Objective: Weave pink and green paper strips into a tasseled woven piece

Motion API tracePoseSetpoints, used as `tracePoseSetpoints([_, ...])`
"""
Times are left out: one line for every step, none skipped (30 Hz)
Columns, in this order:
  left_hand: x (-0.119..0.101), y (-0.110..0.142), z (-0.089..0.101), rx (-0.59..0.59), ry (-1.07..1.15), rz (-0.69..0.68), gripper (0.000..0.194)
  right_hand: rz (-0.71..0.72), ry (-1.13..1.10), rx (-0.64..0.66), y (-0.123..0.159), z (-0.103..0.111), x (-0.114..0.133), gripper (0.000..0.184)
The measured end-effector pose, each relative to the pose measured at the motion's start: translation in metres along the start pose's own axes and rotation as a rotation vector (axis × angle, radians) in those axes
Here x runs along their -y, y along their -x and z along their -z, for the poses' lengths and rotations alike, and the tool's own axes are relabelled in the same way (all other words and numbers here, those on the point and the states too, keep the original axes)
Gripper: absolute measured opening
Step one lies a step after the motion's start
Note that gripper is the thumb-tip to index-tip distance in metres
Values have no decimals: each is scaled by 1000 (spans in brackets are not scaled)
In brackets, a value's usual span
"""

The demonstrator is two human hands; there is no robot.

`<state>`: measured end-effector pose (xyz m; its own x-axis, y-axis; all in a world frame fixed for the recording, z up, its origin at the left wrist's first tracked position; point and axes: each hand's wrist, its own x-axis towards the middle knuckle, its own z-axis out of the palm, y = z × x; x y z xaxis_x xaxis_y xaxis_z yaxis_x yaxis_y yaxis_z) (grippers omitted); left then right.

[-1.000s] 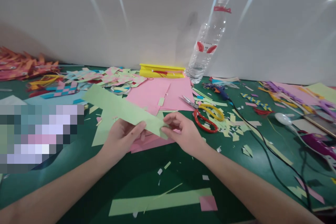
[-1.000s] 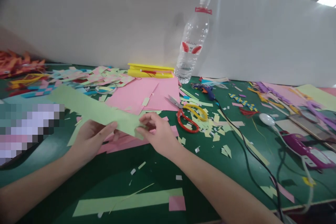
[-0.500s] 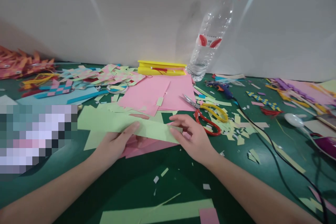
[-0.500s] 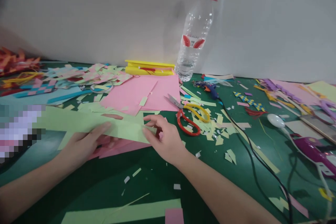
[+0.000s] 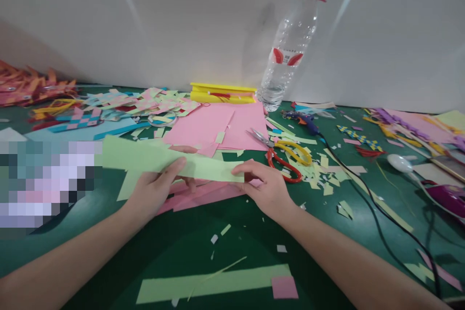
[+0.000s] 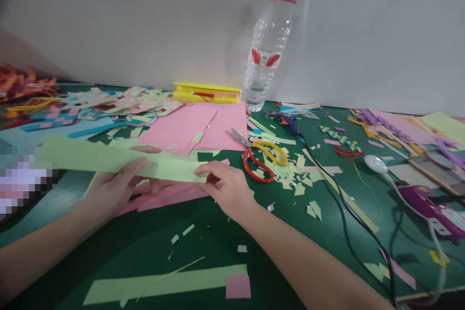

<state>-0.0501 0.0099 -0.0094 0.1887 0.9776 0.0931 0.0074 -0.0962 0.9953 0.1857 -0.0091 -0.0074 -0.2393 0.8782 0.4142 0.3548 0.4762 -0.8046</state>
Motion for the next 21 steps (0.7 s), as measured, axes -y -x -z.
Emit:
tracePoseSetpoints([0, 1, -1, -6, 2, -22, 40, -5, -5, -25, 0, 0, 0, 7])
tracePoseSetpoints([0, 2, -3, -10, -6, -48, 44, -15, -20, -47, -1, 0, 0, 8])
tracePoseSetpoints([-1, 2, -6, -12, -25, -78, 49, -33, -44, -62, -2, 0, 0, 10])
tracePoseSetpoints([-2, 3, -10, -9, -54, -103, 55, -59, -75, -73, -2, 0, -1, 12])
tracePoseSetpoints([-3, 2, -14, -1, -88, -115, 60, -89, -111, -76, -3, -1, -1, 14])
tracePoseSetpoints([-5, 1, -19, 8, -122, -119, 64, -115, -147, -73, -4, -1, -2, 15])
tracePoseSetpoints([-8, -1, -24, 20, -153, -112, 66, -136, -177, -67, -5, -2, -2, 17])
tracePoseSetpoints([-10, -3, -29, 26, -181, -98, 67, -149, -202, -61, -5, -2, -3, 17])
tracePoseSetpoints([-12, -6, -33, 26, -204, -80, 67, -152, -221, -54, -6, -2, -3, 18])
tracePoseSetpoints([-14, -9, -37, 22, -220, -58, 65, -150, -232, -52, -6, -2, -4, 18])
tracePoseSetpoints([-16, -12, -40, 16, -228, -41, 61, -147, -236, -57, -6, -1, -5, 19])
tracePoseSetpoints([-17, -15, -42, 9, -227, -35, 55, -148, -235, -65, -6, -1, -5, 19])
tracePoseSetpoints([-17, -18, -43, 4, -224, -32, 48, -150, -233, -77, -5, 0, -6, 19])
tracePoseSetpoints([-17, -20, -44, 3, -225, -30, 40, -153, -227, -88, -5, 0, -6, 19])
tracePoseSetpoints([-16, -21, -44, 4, -227, -25, 34, -156, -220, -95, -5, 1, -6, 18])
tracePoseSetpoints([-15, -22, -43, 5, -230, -19, 30, -156, -213, -97, -5, 1, -6, 18])
tracePoseSetpoints([-14, -22, -43, 6, -233, -14, 27, -157, -209, -90, -5, 1, -6, 18])
tracePoseSetpoints([-12, -21, -42, 4, -230, -12, 25, -156, -206, -83, -5, 1, -5, 17])
tracePoseSetpoints([-11, -21, -42, 0, -223, -15, 24, -155, -204, -76, -4, 1, -5, 17])
tracePoseSetpoints([-10, -21, -41, -9, -215, -20, 23, -153, -204, -68, -4, 0, -4, 17])
tracePoseSetpoints([-9, -20, -39, -23, -213, -21, 22, -149, -206, -65, -4, 0, -4, 17])
